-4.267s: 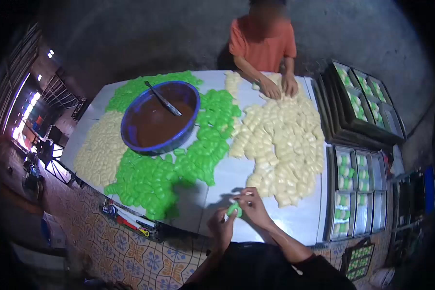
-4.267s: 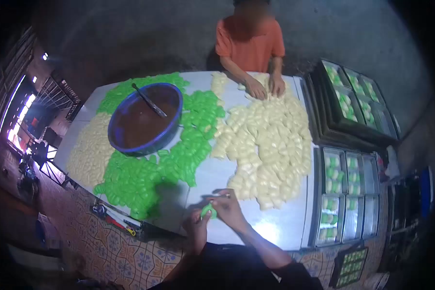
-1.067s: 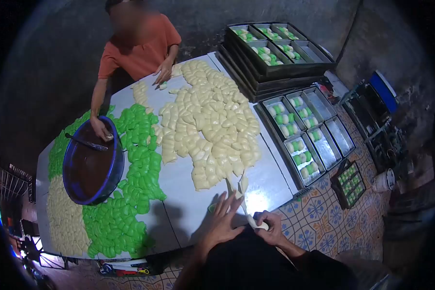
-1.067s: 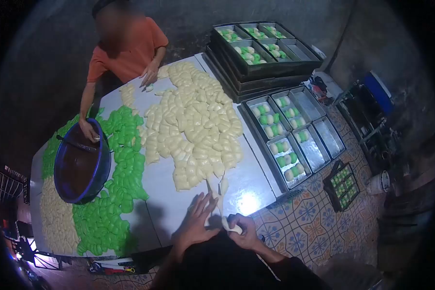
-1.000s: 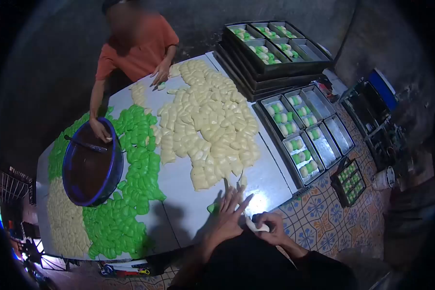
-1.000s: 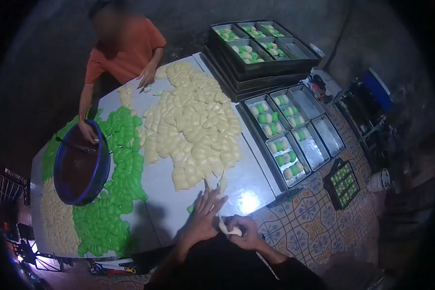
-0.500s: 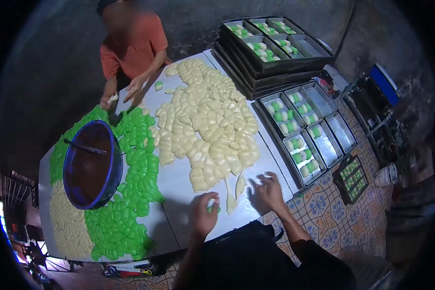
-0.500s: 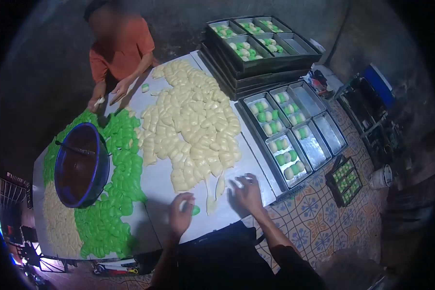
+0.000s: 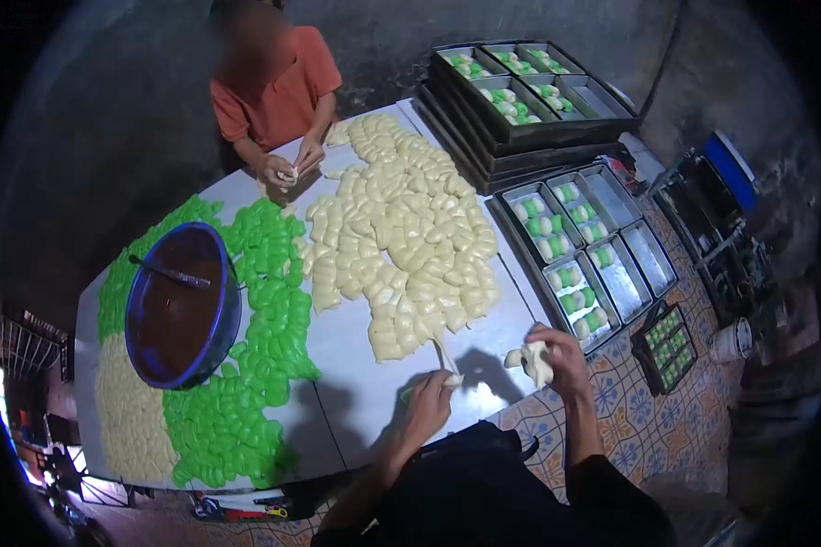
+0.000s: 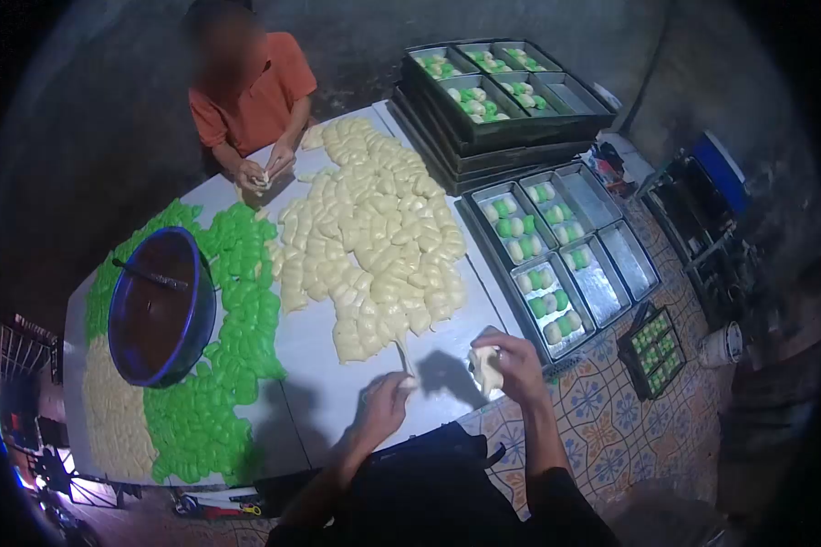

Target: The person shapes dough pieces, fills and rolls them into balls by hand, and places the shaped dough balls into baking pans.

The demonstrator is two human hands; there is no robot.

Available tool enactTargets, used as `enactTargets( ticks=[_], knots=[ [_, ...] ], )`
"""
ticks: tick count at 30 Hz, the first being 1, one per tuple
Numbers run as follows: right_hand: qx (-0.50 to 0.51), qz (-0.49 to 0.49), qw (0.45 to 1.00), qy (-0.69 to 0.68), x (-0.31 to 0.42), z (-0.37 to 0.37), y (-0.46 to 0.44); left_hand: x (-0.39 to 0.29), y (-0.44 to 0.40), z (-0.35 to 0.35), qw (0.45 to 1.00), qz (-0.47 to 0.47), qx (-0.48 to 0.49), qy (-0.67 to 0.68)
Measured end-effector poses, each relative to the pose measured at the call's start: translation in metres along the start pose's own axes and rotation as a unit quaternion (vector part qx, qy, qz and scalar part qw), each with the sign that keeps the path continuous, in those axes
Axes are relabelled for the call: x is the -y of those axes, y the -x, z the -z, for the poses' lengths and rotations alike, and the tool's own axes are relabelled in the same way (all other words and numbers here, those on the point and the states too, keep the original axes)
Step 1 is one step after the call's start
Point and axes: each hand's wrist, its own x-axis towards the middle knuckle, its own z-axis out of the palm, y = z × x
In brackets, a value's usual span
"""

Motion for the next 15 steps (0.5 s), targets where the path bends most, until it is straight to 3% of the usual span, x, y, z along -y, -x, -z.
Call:
enactTargets(
  ticks=[1,2,3,4,6,7,8,9,11,12,13,15],
  knots=[
    [0.011,-0.038,0.996,-0.081,-0.008,0.008,-0.006,-0.033,0.004,0.022,0.992,0.094,0.054,0.058],
    [-0.135,-0.141,0.980,0.030,-0.026,0.005,-0.015,-0.039,0.015,0.027,0.985,0.074,0.013,0.156],
    [-0.152,-0.148,0.912,0.351,-0.058,0.014,-0.013,-0.043,0.027,0.030,0.965,0.054,-0.033,0.254],
    [-0.145,-0.040,0.817,0.557,-0.067,0.001,-0.011,-0.053,0.034,0.041,0.932,0.039,-0.043,0.358],
    [-0.150,0.009,0.790,0.595,-0.084,-0.026,-0.004,-0.059,0.043,0.057,0.916,0.011,-0.096,0.389],
    [-0.149,-0.048,0.911,0.381,-0.086,-0.043,-0.005,-0.058,0.047,0.062,0.906,-0.001,-0.128,0.404],
    [-0.123,-0.068,0.955,0.260,-0.082,-0.060,-0.004,-0.052,0.045,0.068,0.938,0.005,-0.161,0.306],
    [-0.095,-0.089,0.983,0.133,-0.068,-0.086,-0.008,-0.052,0.042,0.068,0.886,0.086,-0.197,0.410],
    [0.028,-0.014,0.960,0.279,-0.059,-0.123,-0.022,-0.019,0.043,0.063,0.876,0.073,-0.202,0.432],
    [0.064,-0.032,0.959,0.273,-0.067,-0.135,-0.029,-0.001,0.046,0.055,0.885,0.066,-0.215,0.408],
    [0.052,-0.057,0.970,0.231,-0.078,-0.149,-0.033,0.001,0.047,0.054,0.872,0.077,-0.228,0.426],
    [0.027,-0.012,0.967,0.253,-0.106,-0.158,-0.042,0.004,0.050,0.060,0.860,0.123,-0.268,0.416]
  ],
)
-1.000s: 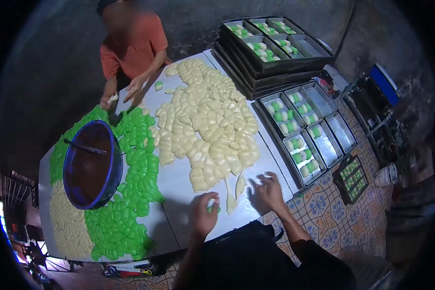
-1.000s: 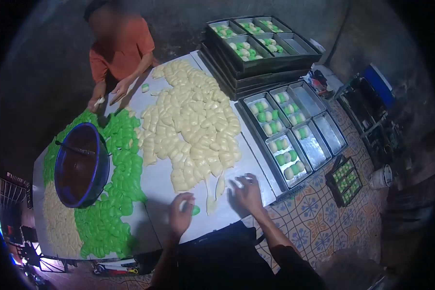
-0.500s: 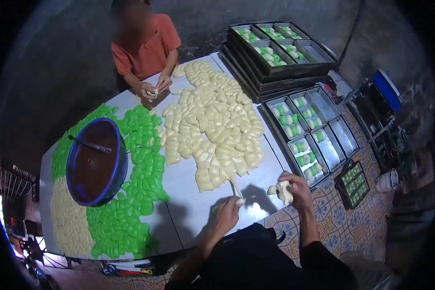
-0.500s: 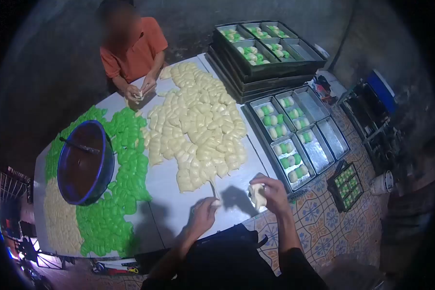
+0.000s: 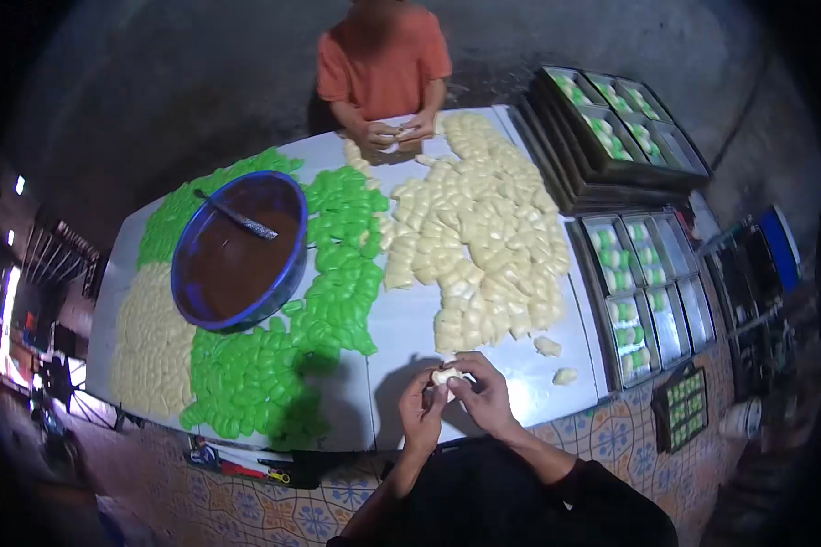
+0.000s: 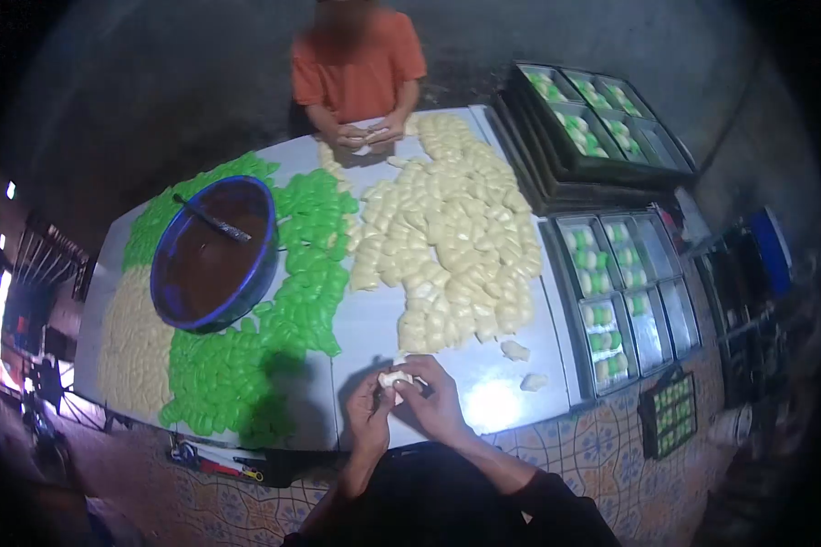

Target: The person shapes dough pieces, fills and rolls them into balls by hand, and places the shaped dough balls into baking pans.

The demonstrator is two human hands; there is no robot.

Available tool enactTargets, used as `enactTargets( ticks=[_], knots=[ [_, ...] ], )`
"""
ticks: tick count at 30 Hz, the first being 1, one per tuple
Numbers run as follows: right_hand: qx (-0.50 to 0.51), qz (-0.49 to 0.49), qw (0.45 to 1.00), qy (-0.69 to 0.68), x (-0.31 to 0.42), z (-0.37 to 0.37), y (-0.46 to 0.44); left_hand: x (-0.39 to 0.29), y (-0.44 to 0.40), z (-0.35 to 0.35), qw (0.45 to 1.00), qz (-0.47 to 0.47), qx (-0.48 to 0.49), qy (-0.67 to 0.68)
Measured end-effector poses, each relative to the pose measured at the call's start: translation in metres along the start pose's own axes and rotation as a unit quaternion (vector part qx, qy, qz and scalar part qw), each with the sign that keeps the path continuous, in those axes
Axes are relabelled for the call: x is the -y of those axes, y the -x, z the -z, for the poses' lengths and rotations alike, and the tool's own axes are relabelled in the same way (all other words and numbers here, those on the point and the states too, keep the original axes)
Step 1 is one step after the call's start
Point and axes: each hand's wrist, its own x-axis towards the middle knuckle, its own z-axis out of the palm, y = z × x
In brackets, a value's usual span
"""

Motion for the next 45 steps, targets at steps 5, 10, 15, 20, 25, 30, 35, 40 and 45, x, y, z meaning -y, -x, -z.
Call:
enactTargets(
  ticks=[5,10,15,20,25,30,35,40,45],
  knots=[
    [-0.027,0.086,0.994,0.057,0.025,-0.038,-0.023,-0.012,-0.005,0.024,0.987,-0.120,-0.098,-0.046],
    [0.080,0.040,0.994,0.057,0.013,-0.038,-0.062,-0.011,-0.011,0.038,0.986,-0.103,-0.130,-0.023],
    [0.180,0.155,0.970,0.046,0.006,-0.063,-0.064,0.004,-0.018,0.053,0.876,0.151,-0.071,0.452],
    [0.268,-0.129,0.927,-0.230,-0.024,-0.052,-0.081,-0.051,-0.053,0.054,0.824,0.054,0.218,0.520],
    [0.252,-0.084,0.924,-0.277,-0.049,-0.050,-0.092,-0.111,-0.186,0.144,0.984,-0.060,0.047,0.164],
    [0.182,-0.112,0.926,-0.312,-0.046,-0.049,-0.097,-0.119,-0.322,0.265,0.874,0.084,-0.134,-0.459],
    [0.145,-0.134,0.923,-0.332,-0.090,-0.048,-0.097,-0.109,-0.329,0.271,0.851,0.144,-0.048,-0.503],
    [0.107,-0.139,0.931,-0.320,-0.072,-0.060,-0.108,-0.117,-0.264,0.195,0.851,-0.090,-0.142,-0.497],
    [0.058,-0.309,0.799,-0.513,-0.073,-0.074,-0.111,-0.077,-0.147,0.093,0.950,0.235,0.004,0.206]
  ],
)
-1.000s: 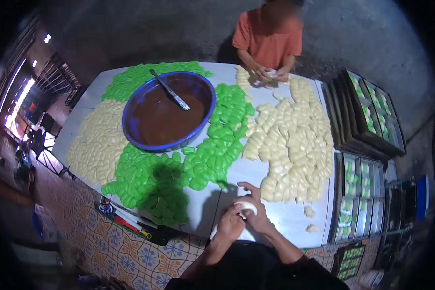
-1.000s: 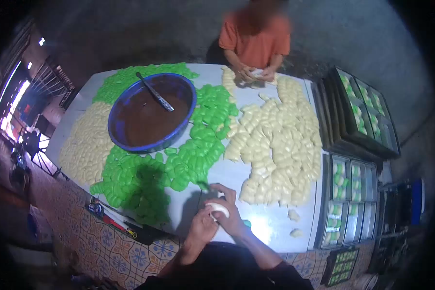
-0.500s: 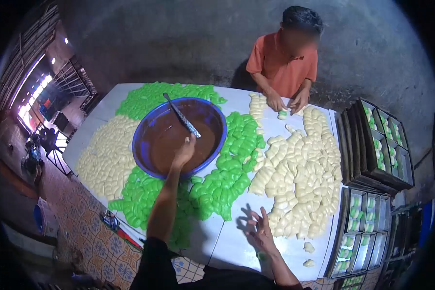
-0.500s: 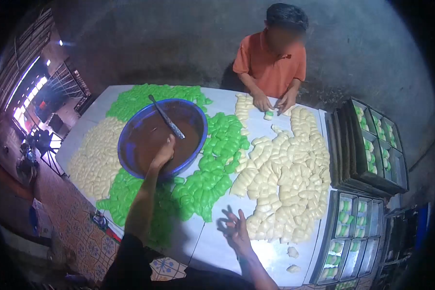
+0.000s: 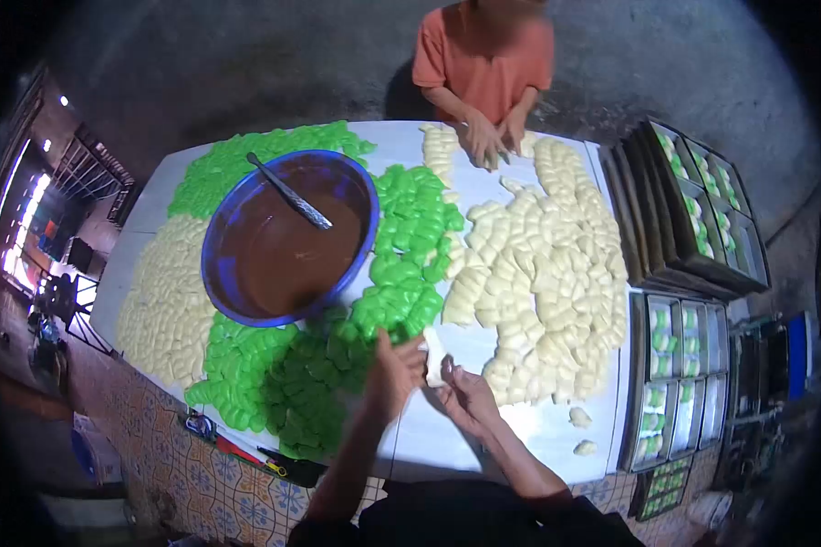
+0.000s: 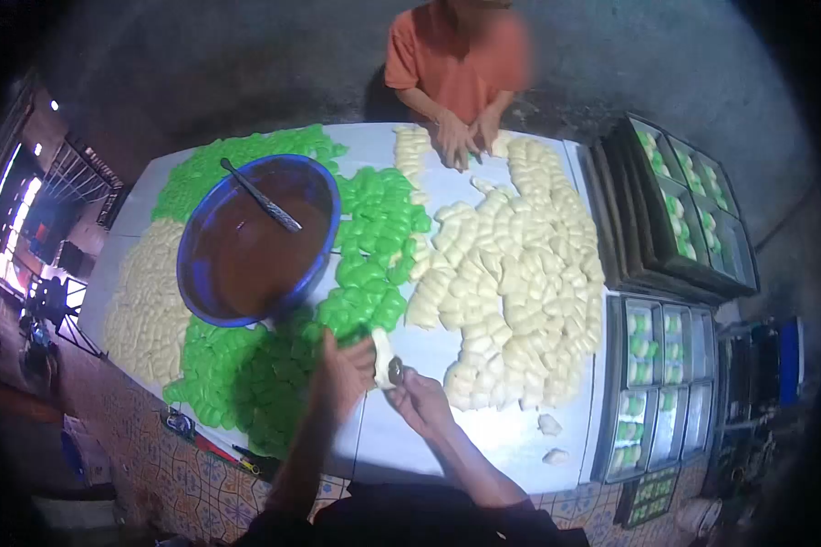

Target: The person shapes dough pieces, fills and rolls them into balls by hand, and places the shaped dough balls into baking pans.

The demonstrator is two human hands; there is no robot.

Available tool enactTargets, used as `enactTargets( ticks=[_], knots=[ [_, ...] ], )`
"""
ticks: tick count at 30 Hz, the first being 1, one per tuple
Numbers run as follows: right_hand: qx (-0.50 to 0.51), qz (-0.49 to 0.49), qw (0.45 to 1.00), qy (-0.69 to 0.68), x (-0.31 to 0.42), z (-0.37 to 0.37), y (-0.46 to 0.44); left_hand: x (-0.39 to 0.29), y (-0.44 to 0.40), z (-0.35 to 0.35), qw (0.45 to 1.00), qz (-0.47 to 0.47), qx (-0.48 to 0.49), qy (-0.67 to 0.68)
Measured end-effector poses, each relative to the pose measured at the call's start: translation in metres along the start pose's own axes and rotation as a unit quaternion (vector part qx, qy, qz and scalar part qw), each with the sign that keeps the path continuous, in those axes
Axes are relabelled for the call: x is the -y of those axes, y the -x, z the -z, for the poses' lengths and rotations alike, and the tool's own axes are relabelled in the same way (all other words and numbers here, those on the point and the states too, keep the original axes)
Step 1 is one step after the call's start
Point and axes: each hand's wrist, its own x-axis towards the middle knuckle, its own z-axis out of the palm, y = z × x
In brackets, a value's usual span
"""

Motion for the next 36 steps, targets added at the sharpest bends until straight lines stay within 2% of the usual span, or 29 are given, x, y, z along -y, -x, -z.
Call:
enactTargets(
  ticks=[1,3,4,5,6,7,8,10,11,12,13,15,16,19,21,22,23,24,25,26,27,28,29,30,31,32,33,35,36],
  knots=[
    [-0.030,0.025,0.996,0.077,-0.005,0.008,0.002,0.028,0.008,-0.013,0.996,-0.022,-0.082,0.031],
    [-0.104,0.097,0.960,0.241,-0.001,-0.003,0.022,0.055,0.021,-0.018,0.988,-0.119,-0.100,-0.019],
    [-0.140,0.132,0.927,0.322,0.003,-0.011,0.033,0.061,0.031,-0.023,0.990,-0.099,-0.101,0.016],
    [-0.111,0.227,0.846,0.470,0.009,-0.018,0.043,0.069,0.035,-0.021,0.991,-0.088,-0.085,0.046],
    [-0.079,0.311,0.732,0.601,0.012,-0.025,0.055,0.073,0.041,-0.023,0.988,-0.111,-0.084,-0.063],
    [-0.048,0.381,0.591,0.709,0.014,-0.027,0.064,0.076,0.046,-0.026,0.973,-0.134,-0.079,-0.173],
    [-0.007,0.348,0.595,0.724,0.016,-0.017,0.069,0.082,0.047,-0.022,0.950,-0.166,-0.079,-0.254],
    [0.009,0.365,0.670,0.647,0.025,-0.015,0.079,0.094,0.048,-0.013,0.880,-0.231,-0.075,-0.409],
    [0.020,0.373,0.704,0.604,0.027,-0.015,0.084,0.100,0.050,-0.012,0.899,-0.226,-0.051,-0.372],
    [-0.015,0.366,0.793,0.487,0.025,-0.011,0.083,0.102,0.054,-0.016,0.916,-0.220,-0.029,-0.334],
    [-0.001,0.364,0.790,0.493,0.026,-0.009,0.087,0.101,0.058,-0.021,0.931,-0.214,-0.007,-0.296],
    [0.028,0.353,0.786,0.507,0.037,-0.013,0.097,0.101,0.066,-0.026,0.919,-0.199,-0.009,-0.340],
    [0.017,0.377,0.735,0.563,0.038,-0.035,0.108,0.105,0.065,-0.022,0.919,-0.189,-0.012,-0.346],
    [0.019,0.304,0.732,0.610,0.031,-0.018,0.121,0.117,0.069,-0.031,0.942,-0.169,-0.035,-0.288],
    [-0.046,0.244,0.776,0.579,0.029,-0.010,0.129,0.122,0.078,-0.050,0.957,-0.145,-0.075,-0.238],
    [-0.069,0.235,0.799,0.549,0.025,-0.012,0.132,0.130,0.072,-0.033,0.935,-0.121,-0.068,-0.326],
    [-0.091,0.226,0.821,0.516,0.024,-0.013,0.134,0.136,0.070,-0.028,0.924,-0.160,-0.038,-0.345],
    [-0.077,0.194,0.800,0.562,0.029,-0.008,0.138,0.140,0.068,-0.025,0.911,-0.199,-0.007,-0.362],
    [-0.056,0.160,0.827,0.536,0.029,0.001,0.139,0.143,0.069,-0.024,0.895,-0.240,0.023,-0.375],
    [-0.033,0.126,0.851,0.509,0.029,0.014,0.136,0.144,0.070,-0.024,0.893,-0.249,0.036,-0.374],
    [-0.010,0.092,0.872,0.481,0.032,0.020,0.136,0.143,0.072,-0.025,0.925,-0.205,0.072,-0.312],
    [0.062,-0.105,0.931,0.344,0.040,0.024,0.140,0.142,0.075,-0.025,0.950,-0.159,0.106,-0.248],
    [0.079,-0.170,0.941,0.282,0.044,0.024,0.146,0.141,0.081,-0.027,0.967,-0.110,0.139,-0.182],
    [0.083,-0.083,0.914,0.388,0.041,0.029,0.145,0.136,0.089,-0.041,0.944,-0.194,0.094,-0.250],
    [0.085,0.004,0.869,0.487,0.038,0.033,0.142,0.141,0.085,-0.036,0.944,-0.205,0.062,-0.250],
    [0.075,0.176,0.794,0.577,0.035,0.034,0.137,0.148,0.081,-0.026,0.944,-0.214,0.030,-0.250],
    [-0.008,0.117,0.795,0.595,0.037,0.035,0.132,0.152,0.077,-0.020,0.942,-0.224,-0.002,-0.250],
    [-0.062,0.058,0.800,0.594,0.035,0.053,0.120,0.153,0.066,-0.019,0.918,-0.223,-0.020,-0.328],
    [-0.040,0.065,0.784,0.616,0.032,0.070,0.115,0.155,0.056,-0.016,0.905,-0.225,-0.007,-0.362]
  ],
)
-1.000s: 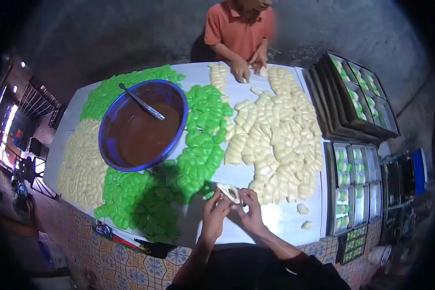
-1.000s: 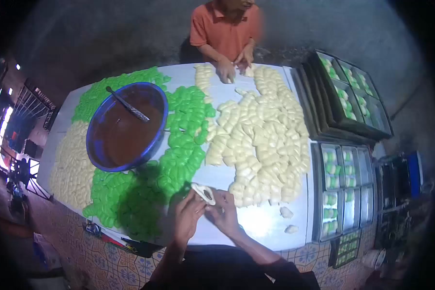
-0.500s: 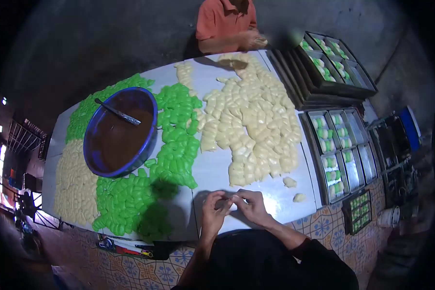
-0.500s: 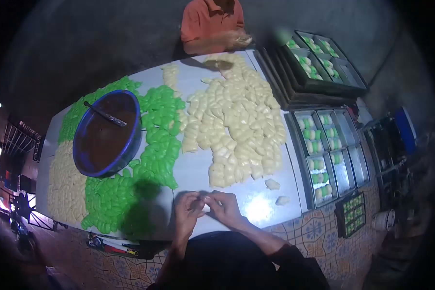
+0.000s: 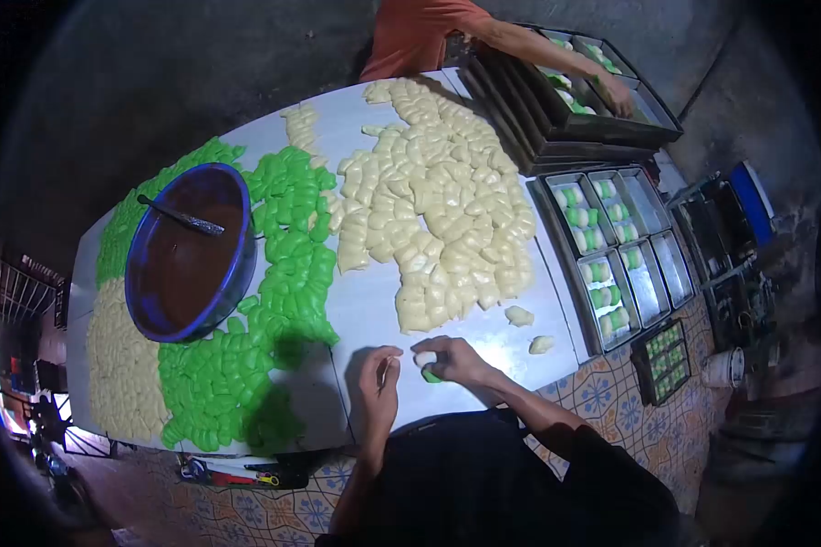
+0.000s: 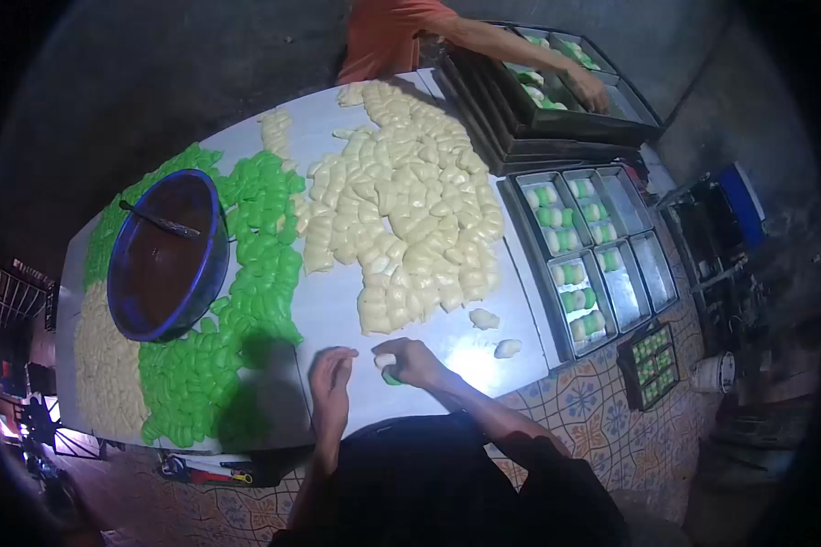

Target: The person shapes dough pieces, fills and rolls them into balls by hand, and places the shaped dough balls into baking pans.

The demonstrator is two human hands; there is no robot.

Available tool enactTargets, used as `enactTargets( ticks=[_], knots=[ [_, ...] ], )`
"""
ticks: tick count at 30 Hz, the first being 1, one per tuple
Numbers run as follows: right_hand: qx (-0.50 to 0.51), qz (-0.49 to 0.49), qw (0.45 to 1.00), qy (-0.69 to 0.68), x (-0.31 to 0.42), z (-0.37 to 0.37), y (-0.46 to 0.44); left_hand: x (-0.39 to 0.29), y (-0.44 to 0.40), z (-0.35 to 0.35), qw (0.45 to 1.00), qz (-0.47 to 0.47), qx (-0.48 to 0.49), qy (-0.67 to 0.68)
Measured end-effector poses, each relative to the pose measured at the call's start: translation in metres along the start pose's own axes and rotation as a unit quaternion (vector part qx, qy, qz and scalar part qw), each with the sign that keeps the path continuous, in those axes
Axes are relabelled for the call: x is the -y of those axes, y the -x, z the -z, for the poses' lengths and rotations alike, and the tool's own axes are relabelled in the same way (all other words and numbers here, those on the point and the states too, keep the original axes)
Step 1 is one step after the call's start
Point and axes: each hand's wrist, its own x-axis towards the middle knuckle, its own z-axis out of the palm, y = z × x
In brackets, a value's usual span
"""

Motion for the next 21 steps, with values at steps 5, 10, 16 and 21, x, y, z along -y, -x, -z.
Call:
enactTargets(
  ticks=[5,10,16,21],
  knots=[
    [-0.037,0.103,0.989,0.102,-0.025,0.002,0.004,0.053,-0.020,-0.009,0.981,-0.099,0.087,-0.143],
    [-0.134,0.120,0.967,0.181,-0.031,0.021,0.021,0.036,-0.004,-0.018,0.946,-0.098,0.165,-0.260],
    [-0.352,-0.129,0.831,0.410,-0.015,0.097,0.062,0.026,0.010,-0.034,0.877,-0.170,0.218,-0.392],
    [-0.293,0.015,0.933,0.209,-0.050,0.093,0.056,0.030,0.003,-0.022,0.849,-0.180,0.260,-0.424]
  ],
)
